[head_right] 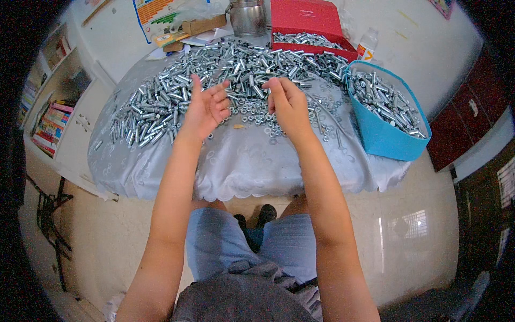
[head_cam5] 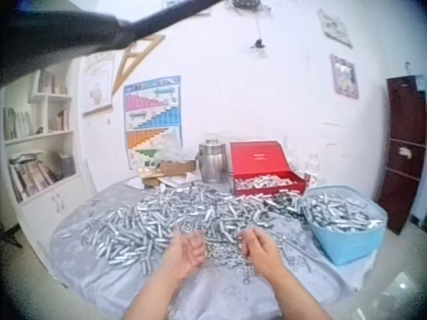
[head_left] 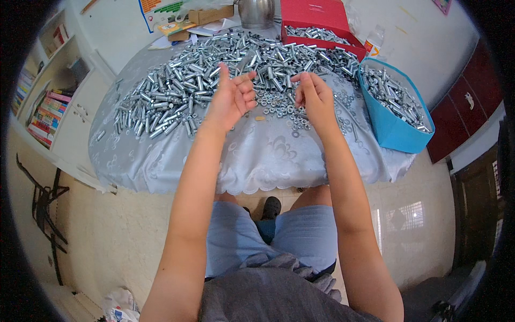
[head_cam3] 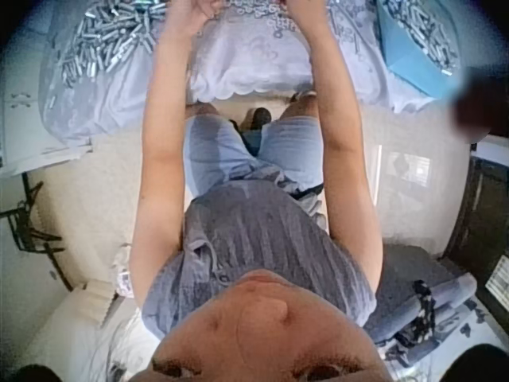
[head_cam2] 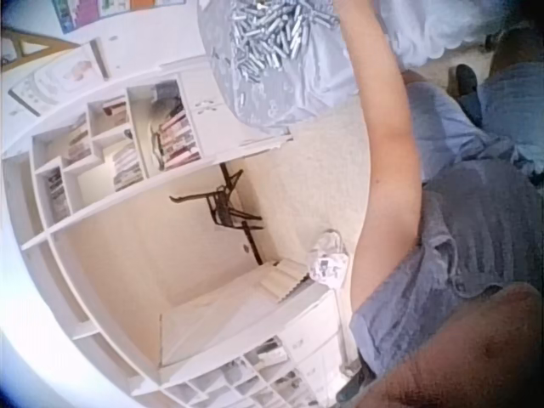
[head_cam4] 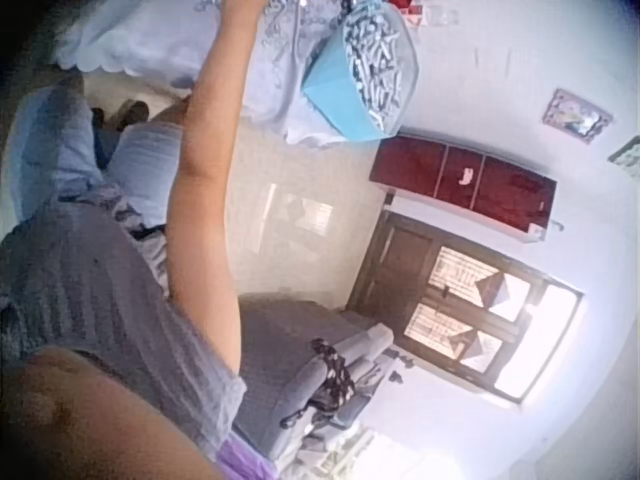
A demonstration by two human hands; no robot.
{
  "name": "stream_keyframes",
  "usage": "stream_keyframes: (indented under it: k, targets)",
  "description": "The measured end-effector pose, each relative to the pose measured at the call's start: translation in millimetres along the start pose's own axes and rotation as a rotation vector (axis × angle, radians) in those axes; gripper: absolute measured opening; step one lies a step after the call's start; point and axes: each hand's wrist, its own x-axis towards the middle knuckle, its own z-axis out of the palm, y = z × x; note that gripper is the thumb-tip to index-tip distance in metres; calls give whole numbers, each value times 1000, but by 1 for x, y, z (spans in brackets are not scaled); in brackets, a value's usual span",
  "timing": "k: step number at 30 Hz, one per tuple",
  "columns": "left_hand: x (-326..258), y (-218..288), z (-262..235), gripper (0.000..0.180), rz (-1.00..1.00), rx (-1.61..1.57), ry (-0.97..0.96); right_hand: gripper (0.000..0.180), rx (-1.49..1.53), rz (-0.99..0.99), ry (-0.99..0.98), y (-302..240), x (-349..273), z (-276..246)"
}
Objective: The person sits at a table covered with a white cloth and repeatedly picks up metal bolts and washers. They thread the washers onto the bolts by hand and place the assembled fasteners into a blue container on the right side of the table.
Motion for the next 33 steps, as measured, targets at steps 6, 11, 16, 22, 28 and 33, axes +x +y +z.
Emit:
stream_keyframes:
  k: [6,11,16,22,28,33]
  targets:
    - [-4,-3,20,82,-130,240,40,29,-38,2,13,3,1,-1]
    - [-4,-4,18,76,-117,280,80,25,-88,11,32,4,0,2]
    - [-4,-4,17,59,-39,253,166,26,-120,33,68,9,2,-1]
    - [1,-7,4,35,156,540,352,26,-135,40,143,8,5,-4]
    - [-2,-16,19,29,268,739,259,27,-126,17,177,10,5,-6]
    - [4,-25,4,24,417,1071,234,23,-302,55,213,19,7,-12]
